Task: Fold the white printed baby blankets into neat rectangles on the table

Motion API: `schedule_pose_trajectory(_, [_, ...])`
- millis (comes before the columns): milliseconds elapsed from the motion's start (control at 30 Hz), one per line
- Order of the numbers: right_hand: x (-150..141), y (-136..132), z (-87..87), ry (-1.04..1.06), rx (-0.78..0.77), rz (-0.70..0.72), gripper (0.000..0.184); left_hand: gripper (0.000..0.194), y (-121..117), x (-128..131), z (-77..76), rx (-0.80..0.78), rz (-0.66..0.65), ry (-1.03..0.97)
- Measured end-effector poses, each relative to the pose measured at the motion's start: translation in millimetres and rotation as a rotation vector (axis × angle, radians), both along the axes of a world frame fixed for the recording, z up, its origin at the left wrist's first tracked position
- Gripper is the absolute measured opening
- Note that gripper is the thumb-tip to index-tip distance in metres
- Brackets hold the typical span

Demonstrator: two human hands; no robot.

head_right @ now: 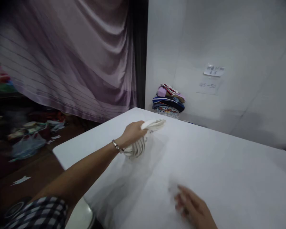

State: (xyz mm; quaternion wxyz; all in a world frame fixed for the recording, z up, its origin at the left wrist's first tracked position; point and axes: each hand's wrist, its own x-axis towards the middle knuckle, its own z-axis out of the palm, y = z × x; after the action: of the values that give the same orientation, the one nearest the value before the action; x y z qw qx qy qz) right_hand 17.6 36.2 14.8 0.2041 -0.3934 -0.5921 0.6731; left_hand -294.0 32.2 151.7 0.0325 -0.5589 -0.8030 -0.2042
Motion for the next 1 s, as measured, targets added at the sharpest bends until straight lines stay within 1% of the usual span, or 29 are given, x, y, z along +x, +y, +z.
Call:
schedule_pose_trajectory(33, [0.5,4.3,1.4,0.067,-0.043,-0.122,0.040,0.028,-7.0,25.7,-1.2,-0.020,-0.125,-0.063])
schedule_pose_trajectory(67, [1.8,7.8,3.4,0.155,-0.114,-0.184,0.048,0.030,-14.6,50.3,-4.4,-0.063,-0.270,-0.140])
schedule_pose_trajectory(133, [7.3,10.5,6.3,0.289,-0.243,-0.226,0.055,0.029,-29.5,92.1,-15.1,-0.183,-0.564,-0.290])
schedule_pose_trajectory(167, [11.7,9.6,5.9,0.332,-0.294,-0.237,0.056,0.027,-35.4,108.1,-21.6,-0.250,-0.660,-0.342])
schedule_pose_trajectory(200, [17.4,7.3,4.0,0.361,-0.334,-0.258,0.055,0.026,-39.5,120.4,-27.9,-0.298,-0.725,-0.374])
schedule_pose_trajectory(267, [31.6,0.1,-3.4,0.410,-0.390,-0.314,0.048,0.025,-41.5,135.0,-37.6,-0.316,-0.773,-0.391])
schedule_pose_trajectory(333, [47.0,-8.0,-11.8,0.462,-0.433,-0.331,0.040,0.025,-35.9,139.2,-39.4,-0.248,-0.778,-0.403])
schedule_pose_trajectory(367, [53.9,-11.6,-15.1,0.481,-0.451,-0.320,0.037,0.025,-30.7,138.9,-36.5,-0.208,-0.778,-0.421])
schedule_pose_trajectory(400, [59.8,-14.8,-17.3,0.492,-0.464,-0.302,0.035,0.026,-24.1,137.6,-30.9,-0.174,-0.769,-0.438])
schedule_pose_trajectory(467, [67.1,-19.6,-18.4,0.493,-0.471,-0.270,0.033,0.028,-5.4,133.4,-12.8,-0.111,-0.718,-0.450])
schedule_pose_trajectory(533, [69.0,-22.5,-16.5,0.495,-0.441,-0.244,0.032,0.029,22.6,128.3,11.2,-0.009,-0.627,-0.423])
schedule_pose_trajectory(600, [67.8,-23.8,-14.4,0.514,-0.400,-0.210,0.034,0.029,59.4,122.3,35.1,0.180,-0.492,-0.425])
schedule_pose_trajectory(633, [66.9,-23.9,-14.1,0.527,-0.386,-0.198,0.035,0.029,79.2,119.3,45.0,0.270,-0.429,-0.458])
schedule_pose_trajectory(667, [66.2,-23.9,-14.3,0.538,-0.377,-0.196,0.037,0.030,98.3,116.8,52.8,0.331,-0.386,-0.519])
schedule_pose_trajectory(700, [65.9,-23.8,-14.9,0.545,-0.372,-0.205,0.040,0.033,115.4,115.0,57.9,0.362,-0.369,-0.602])
schedule_pose_trajectory(733, [66.2,-23.6,-15.9,0.548,-0.368,-0.218,0.043,0.040,129.3,114.6,60.0,0.357,-0.349,-0.704])
schedule_pose_trajectory(800, [67.8,-23.5,-17.6,0.546,-0.363,-0.238,0.048,0.054,144.6,118.2,55.4,0.351,-0.343,-0.787])
schedule_pose_trajectory(867, [69.9,-23.7,-17.9,0.532,-0.354,-0.220,0.049,0.059,142.5,126.5,40.3,0.332,-0.353,-0.732])
schedule_pose_trajectory(933, [70.9,-23.6,-17.0,0.516,-0.341,-0.191,0.049,0.051,126.8,134.9,18.6,0.258,-0.365,-0.626])
schedule_pose_trajectory(1000, [70.2,-22.8,-16.3,0.496,-0.333,-0.185,0.051,0.044,102.6,139.8,-4.9,0.111,-0.369,-0.585])
